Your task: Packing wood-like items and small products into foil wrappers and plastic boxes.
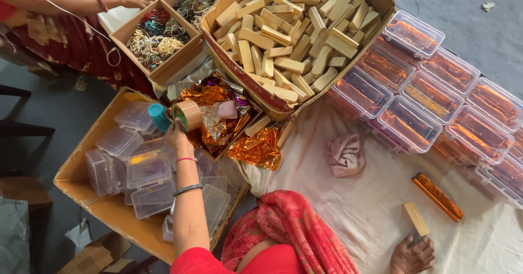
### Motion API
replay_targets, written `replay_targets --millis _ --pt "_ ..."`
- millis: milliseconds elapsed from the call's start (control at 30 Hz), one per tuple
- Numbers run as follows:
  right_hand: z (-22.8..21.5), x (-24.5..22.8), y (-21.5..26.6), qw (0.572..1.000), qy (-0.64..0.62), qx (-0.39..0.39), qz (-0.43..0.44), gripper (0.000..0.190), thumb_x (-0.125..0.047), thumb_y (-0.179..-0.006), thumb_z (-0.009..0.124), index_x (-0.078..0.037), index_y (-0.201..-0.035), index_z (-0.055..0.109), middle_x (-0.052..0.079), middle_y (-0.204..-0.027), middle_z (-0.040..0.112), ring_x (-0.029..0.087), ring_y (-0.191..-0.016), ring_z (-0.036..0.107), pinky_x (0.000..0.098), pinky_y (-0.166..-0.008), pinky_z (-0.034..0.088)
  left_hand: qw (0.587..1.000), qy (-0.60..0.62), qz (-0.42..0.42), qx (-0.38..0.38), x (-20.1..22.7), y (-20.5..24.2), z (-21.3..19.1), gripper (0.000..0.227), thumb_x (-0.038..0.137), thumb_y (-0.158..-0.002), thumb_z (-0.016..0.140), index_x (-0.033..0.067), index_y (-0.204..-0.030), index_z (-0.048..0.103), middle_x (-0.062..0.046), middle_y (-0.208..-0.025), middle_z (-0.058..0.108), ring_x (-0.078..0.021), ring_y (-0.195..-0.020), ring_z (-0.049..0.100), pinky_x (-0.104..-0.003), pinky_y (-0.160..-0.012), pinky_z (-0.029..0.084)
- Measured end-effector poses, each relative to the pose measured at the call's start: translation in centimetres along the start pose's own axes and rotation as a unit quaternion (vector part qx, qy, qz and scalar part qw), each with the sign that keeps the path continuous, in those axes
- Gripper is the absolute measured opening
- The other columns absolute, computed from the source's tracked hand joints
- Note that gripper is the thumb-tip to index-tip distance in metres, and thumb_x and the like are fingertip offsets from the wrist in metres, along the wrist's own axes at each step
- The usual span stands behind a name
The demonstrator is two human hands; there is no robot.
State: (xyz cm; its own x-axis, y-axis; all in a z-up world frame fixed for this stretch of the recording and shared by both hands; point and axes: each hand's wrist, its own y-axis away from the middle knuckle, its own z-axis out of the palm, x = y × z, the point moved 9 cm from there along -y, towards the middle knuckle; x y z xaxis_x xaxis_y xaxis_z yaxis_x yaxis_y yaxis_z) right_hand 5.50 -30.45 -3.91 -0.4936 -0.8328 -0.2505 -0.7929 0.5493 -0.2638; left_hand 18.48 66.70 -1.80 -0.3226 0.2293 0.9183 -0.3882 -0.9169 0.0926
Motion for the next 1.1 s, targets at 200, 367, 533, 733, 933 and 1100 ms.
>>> replay_targets --millis 200,367,533,733,933,1100 --pt "-0.3 -1.0 1.1 0.998 0.023 0.056 -0.027 0.056 -0.029 -0.110 0.063 0.007 -0.150 0.046 0.026 -0.147 0.047 0.041 -0.141 0.045 0.0546 -0.116 0.032 0.991 0.078 -0.090 0.055 5.5 3.8 1.7 0.014 0.020 -0.092 0.071 0.0074 -0.088 0.070 0.002 -0.084 0.070 -0.0117 -0.075 0.064 -0.030 -0.065 0.052" --pt "-2.2 -2.1 2.8 0.990 -0.083 0.115 0.021 0.040 -0.011 -0.098 0.064 0.003 -0.132 0.049 0.021 -0.135 0.047 0.036 -0.134 0.047 0.0491 -0.120 0.037 0.998 -0.046 0.051 0.010 7.8 4.5 1.3 0.022 0.026 -0.097 0.077 0.0046 -0.092 0.073 -0.001 -0.088 0.069 -0.0127 -0.078 0.062 -0.030 -0.070 0.049" --pt "-4.4 -16.1 2.4 0.971 -0.227 0.068 -0.045 0.034 -0.010 -0.091 0.075 -0.001 -0.120 0.057 0.016 -0.125 0.055 0.034 -0.123 0.054 0.0491 -0.113 0.044 0.877 -0.386 0.278 -0.071 12.3 12.7 7.6 0.038 0.035 -0.103 0.072 0.0009 -0.087 0.071 -0.011 -0.081 0.068 -0.0210 -0.070 0.061 -0.038 -0.066 0.046" --pt "-15.3 -45.7 5.6 0.788 -0.402 -0.121 -0.452 0.075 -0.016 -0.071 0.087 -0.012 -0.140 0.058 0.013 -0.145 0.052 0.037 -0.126 0.056 0.0456 -0.103 0.051 0.810 -0.477 0.210 -0.269 8.7 22.6 15.2 0.029 0.029 -0.095 0.072 0.0018 -0.084 0.075 -0.016 -0.078 0.071 -0.0331 -0.068 0.068 -0.046 -0.063 0.051" --pt "-13.4 -54.4 7.9 0.734 -0.304 -0.272 -0.543 0.065 -0.023 -0.077 0.084 -0.015 -0.138 0.062 0.014 -0.150 0.048 0.024 -0.096 0.066 0.0385 -0.078 0.059 0.778 -0.487 0.229 -0.323 9.0 25.2 15.9 0.028 0.028 -0.090 0.074 0.0004 -0.087 0.077 -0.019 -0.083 0.071 -0.0391 -0.078 0.069 -0.049 -0.069 0.054" --pt "-14.3 -57.0 10.9 0.631 -0.298 -0.378 -0.609 0.037 -0.019 -0.086 0.073 -0.011 -0.121 0.067 0.013 -0.151 0.051 0.026 -0.089 0.072 0.0387 -0.076 0.060 0.721 -0.518 0.167 -0.429 5.5 24.3 13.8 0.029 0.030 -0.089 0.074 0.0022 -0.094 0.078 -0.020 -0.094 0.075 -0.0366 -0.086 0.073 -0.045 -0.078 0.057"
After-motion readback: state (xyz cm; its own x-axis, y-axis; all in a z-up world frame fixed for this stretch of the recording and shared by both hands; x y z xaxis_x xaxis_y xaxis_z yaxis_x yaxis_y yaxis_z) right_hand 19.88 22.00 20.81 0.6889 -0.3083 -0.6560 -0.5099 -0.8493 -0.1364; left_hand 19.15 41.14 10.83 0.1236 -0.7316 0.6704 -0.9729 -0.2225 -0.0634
